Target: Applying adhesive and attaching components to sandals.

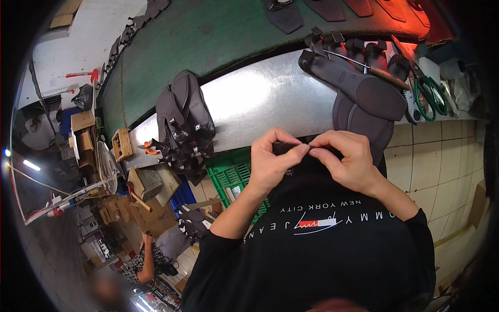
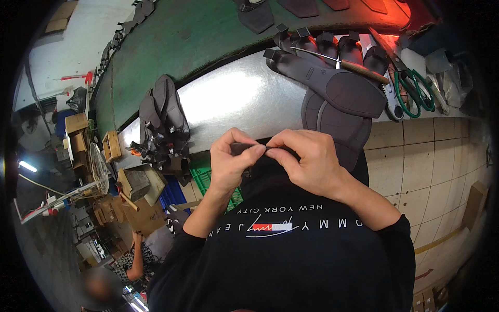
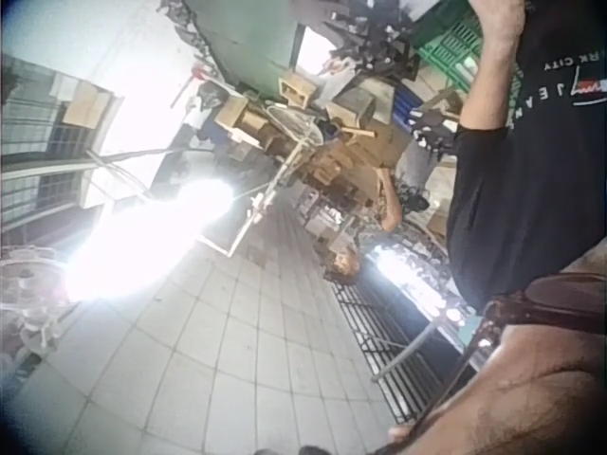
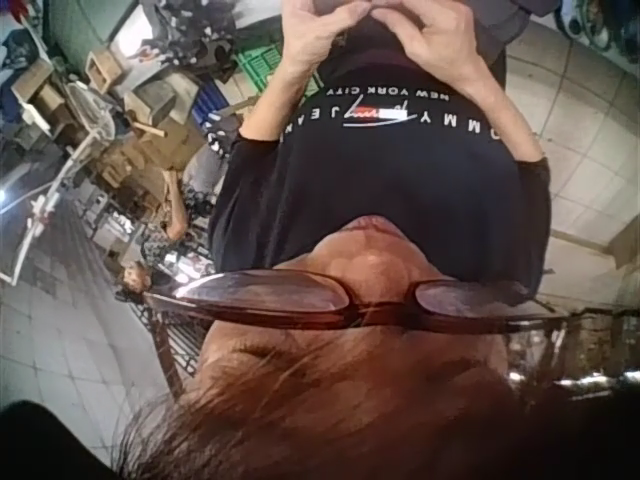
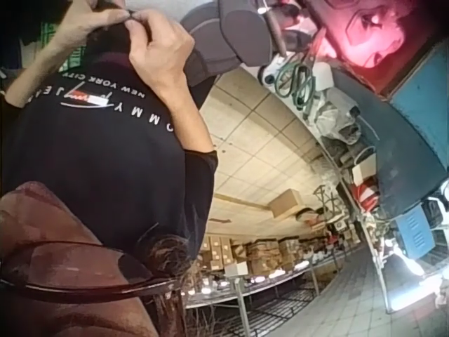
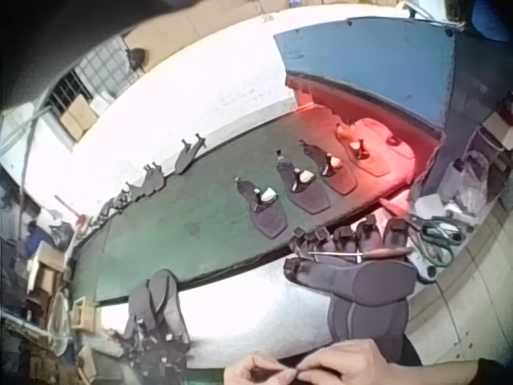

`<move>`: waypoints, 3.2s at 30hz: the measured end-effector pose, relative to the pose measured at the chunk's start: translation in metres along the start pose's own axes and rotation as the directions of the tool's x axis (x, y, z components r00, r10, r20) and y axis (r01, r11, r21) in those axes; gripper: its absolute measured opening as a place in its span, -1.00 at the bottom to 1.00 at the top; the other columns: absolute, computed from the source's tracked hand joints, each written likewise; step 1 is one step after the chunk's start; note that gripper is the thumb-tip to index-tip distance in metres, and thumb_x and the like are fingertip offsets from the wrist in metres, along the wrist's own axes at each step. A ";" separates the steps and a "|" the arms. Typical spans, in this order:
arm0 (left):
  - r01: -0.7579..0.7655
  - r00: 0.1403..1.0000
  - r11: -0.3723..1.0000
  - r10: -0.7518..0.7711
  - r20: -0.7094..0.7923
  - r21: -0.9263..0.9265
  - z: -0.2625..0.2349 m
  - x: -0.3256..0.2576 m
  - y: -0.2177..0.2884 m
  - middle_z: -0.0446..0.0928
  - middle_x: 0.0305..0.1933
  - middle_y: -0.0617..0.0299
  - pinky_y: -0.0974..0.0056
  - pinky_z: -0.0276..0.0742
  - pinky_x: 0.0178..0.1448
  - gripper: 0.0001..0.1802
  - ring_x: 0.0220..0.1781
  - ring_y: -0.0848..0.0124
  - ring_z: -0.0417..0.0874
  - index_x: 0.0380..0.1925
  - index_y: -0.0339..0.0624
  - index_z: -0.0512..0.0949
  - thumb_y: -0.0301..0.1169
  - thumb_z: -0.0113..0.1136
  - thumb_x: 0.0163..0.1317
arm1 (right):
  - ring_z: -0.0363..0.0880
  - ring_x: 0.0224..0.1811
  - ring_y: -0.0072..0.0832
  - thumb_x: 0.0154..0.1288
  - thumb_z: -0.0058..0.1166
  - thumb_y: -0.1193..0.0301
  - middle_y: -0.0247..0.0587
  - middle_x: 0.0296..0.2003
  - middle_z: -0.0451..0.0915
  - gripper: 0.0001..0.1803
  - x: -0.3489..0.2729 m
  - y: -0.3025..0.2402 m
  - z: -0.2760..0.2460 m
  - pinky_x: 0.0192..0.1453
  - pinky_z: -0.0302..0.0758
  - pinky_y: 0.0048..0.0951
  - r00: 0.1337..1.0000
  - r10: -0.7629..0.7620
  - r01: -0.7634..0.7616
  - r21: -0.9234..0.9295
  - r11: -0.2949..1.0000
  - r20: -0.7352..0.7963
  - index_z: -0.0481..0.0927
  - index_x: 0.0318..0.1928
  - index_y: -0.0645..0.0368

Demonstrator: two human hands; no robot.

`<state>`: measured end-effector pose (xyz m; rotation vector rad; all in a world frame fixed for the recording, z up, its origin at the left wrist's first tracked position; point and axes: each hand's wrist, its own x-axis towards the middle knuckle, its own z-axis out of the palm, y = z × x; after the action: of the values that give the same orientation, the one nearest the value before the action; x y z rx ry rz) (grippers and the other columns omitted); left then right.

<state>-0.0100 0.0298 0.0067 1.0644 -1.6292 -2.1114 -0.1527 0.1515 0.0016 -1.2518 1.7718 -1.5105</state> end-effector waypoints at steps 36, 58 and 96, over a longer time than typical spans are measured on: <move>0.336 0.906 0.344 -0.372 0.201 -0.877 0.029 0.030 0.008 0.61 -0.31 0.39 0.48 0.48 -0.46 -0.81 -0.38 0.57 0.59 -0.26 0.03 0.54 -0.20 0.25 0.18 | 0.40 -0.59 -0.67 0.24 -0.01 0.65 -0.33 -0.65 0.48 -0.34 -0.007 0.001 -0.005 -0.42 0.36 -0.60 0.967 0.204 -0.244 0.317 0.917 0.155 0.22 0.36 0.15; -0.399 0.866 0.870 0.254 -0.430 -0.289 0.020 0.041 0.005 0.57 -0.60 0.23 0.46 0.41 -0.39 -0.27 -0.55 0.56 0.50 -0.63 -0.33 0.59 0.09 -0.21 0.42 | 0.25 -0.67 -0.71 0.40 -0.08 0.43 -0.41 -0.65 0.35 -0.30 0.001 0.003 0.016 -0.61 0.18 -0.69 0.836 0.377 -0.548 0.577 0.606 0.398 -0.09 0.44 0.14; 0.215 0.956 0.529 -0.286 0.066 -0.821 0.016 0.045 0.037 0.55 -0.51 0.25 0.31 0.45 -0.43 -0.21 -0.56 0.41 0.51 -0.46 -0.06 0.54 0.51 -0.03 -0.06 | 0.53 -0.63 -0.28 0.29 0.03 0.51 -0.14 -0.63 0.50 -0.94 0.017 0.008 0.018 -0.53 0.40 -0.35 0.994 -0.109 0.107 -0.156 0.982 -0.002 0.50 -0.35 0.22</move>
<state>-0.0601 0.0014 0.0251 1.0228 -0.2663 -2.5157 -0.1479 0.1274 -0.0080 -1.4393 1.8870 -1.4624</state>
